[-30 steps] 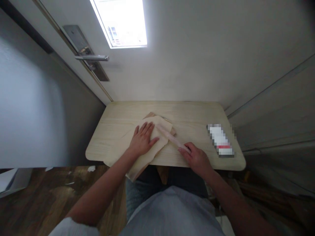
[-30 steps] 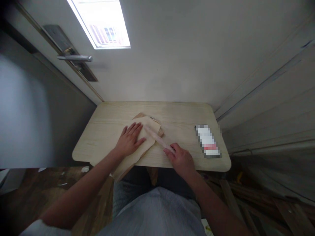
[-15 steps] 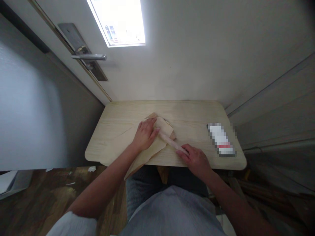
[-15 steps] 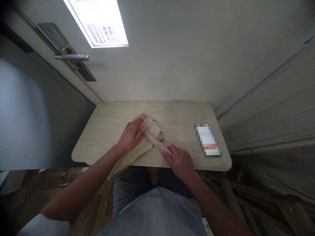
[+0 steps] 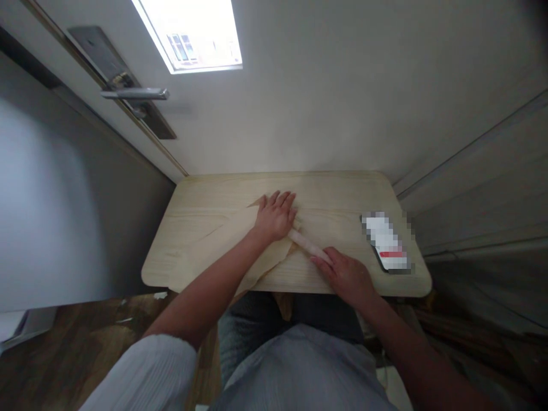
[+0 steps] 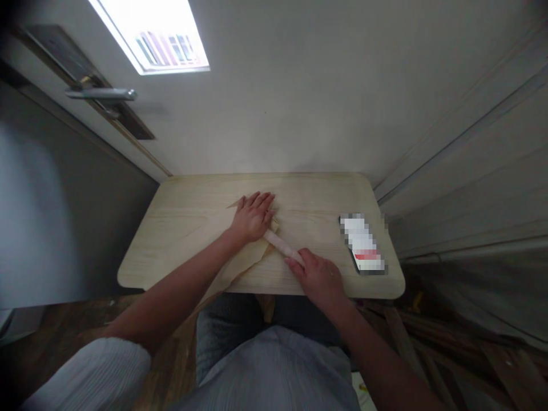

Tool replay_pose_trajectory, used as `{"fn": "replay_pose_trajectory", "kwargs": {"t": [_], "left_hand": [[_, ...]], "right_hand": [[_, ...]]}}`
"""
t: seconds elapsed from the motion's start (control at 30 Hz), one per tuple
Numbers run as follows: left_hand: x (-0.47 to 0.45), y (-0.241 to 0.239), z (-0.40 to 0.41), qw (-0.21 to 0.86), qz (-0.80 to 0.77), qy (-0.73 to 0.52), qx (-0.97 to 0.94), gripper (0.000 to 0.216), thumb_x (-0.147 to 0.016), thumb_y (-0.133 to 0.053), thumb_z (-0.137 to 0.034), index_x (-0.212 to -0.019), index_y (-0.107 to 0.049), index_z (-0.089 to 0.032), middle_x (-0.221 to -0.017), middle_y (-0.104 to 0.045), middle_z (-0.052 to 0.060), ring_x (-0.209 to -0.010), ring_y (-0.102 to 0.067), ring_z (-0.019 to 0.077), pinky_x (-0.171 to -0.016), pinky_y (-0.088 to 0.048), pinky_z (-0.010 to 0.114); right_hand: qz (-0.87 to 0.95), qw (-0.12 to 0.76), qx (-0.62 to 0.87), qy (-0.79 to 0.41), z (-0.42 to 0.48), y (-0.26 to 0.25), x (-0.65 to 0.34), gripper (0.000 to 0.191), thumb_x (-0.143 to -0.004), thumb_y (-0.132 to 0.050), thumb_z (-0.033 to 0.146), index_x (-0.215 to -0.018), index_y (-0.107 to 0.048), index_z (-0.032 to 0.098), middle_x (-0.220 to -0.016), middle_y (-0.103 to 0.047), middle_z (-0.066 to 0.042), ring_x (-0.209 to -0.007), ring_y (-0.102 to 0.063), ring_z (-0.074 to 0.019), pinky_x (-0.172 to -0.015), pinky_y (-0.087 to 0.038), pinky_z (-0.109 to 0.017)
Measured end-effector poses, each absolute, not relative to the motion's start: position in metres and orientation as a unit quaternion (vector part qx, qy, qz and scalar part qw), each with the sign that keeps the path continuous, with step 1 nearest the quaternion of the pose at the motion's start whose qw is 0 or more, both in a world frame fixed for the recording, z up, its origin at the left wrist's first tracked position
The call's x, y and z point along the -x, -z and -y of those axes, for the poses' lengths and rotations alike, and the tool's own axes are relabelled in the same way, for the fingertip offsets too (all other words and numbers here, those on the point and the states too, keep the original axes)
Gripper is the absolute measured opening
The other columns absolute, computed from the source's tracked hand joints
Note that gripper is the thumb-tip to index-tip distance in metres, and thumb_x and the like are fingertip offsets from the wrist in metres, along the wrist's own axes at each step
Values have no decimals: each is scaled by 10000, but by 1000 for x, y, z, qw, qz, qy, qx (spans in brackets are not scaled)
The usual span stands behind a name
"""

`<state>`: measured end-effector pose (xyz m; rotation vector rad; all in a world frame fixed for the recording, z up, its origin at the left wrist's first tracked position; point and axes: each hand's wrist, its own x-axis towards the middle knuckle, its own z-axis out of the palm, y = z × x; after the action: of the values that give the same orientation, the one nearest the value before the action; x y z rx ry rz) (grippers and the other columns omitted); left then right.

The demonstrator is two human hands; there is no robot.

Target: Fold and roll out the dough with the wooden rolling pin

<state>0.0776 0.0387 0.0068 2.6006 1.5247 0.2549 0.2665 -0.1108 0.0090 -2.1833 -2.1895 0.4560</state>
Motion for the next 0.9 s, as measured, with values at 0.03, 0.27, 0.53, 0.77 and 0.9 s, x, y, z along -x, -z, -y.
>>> {"fn": "replay_pose_trajectory", "kwargs": {"t": [0.03,0.27,0.53,0.77,0.9], "left_hand": [[-80,-7,-42,65,-499,-81,-860,530,-1032,-261,-448,-1523,-362,-277,-1583,-400,29,-1472,-296,274,-1204,-189,562],[-95,-12,-59,99,-468,-78,-875,487,-1029,-286,-473,-1442,-478,-299,-1522,-476,49,-1427,-353,286,-1185,-173,619],[-109,-7,-84,177,-473,-169,-846,455,-1035,-296,-464,-1248,-639,-255,-1332,-634,69,-1265,-534,262,-1132,-314,533],[-28,0,-59,122,-569,-241,-777,368,-962,-480,-348,-1247,-637,-175,-1244,-684,101,-1184,-586,257,-1069,-403,424],[19,6,-27,80,-600,-214,-767,411,-939,-505,-317,-1322,-590,-195,-1374,-612,98,-1290,-517,290,-1117,-357,503]], "right_hand": [[699,4,700,-143,110,-9,-267,457,-1006,-322,596,-975,-610,243,-809,-726,-38,-690,-669,-214,-557,-241,-287],[679,-3,721,-139,103,-11,-275,454,-998,-340,609,-956,-606,243,-802,-722,-35,-670,-656,-211,-562,-224,-292],[647,44,740,-180,98,-6,-286,471,-989,-342,618,-859,-590,240,-753,-687,-33,-675,-621,-192,-573,-247,-274],[581,136,773,-213,95,-3,-292,479,-956,-355,661,-892,-579,243,-707,-646,-19,-649,-599,-194,-578,-289,-271],[611,133,752,-210,91,-2,-281,462,-963,-365,643,-924,-590,241,-732,-662,-25,-681,-618,-203,-590,-306,-276]]}}
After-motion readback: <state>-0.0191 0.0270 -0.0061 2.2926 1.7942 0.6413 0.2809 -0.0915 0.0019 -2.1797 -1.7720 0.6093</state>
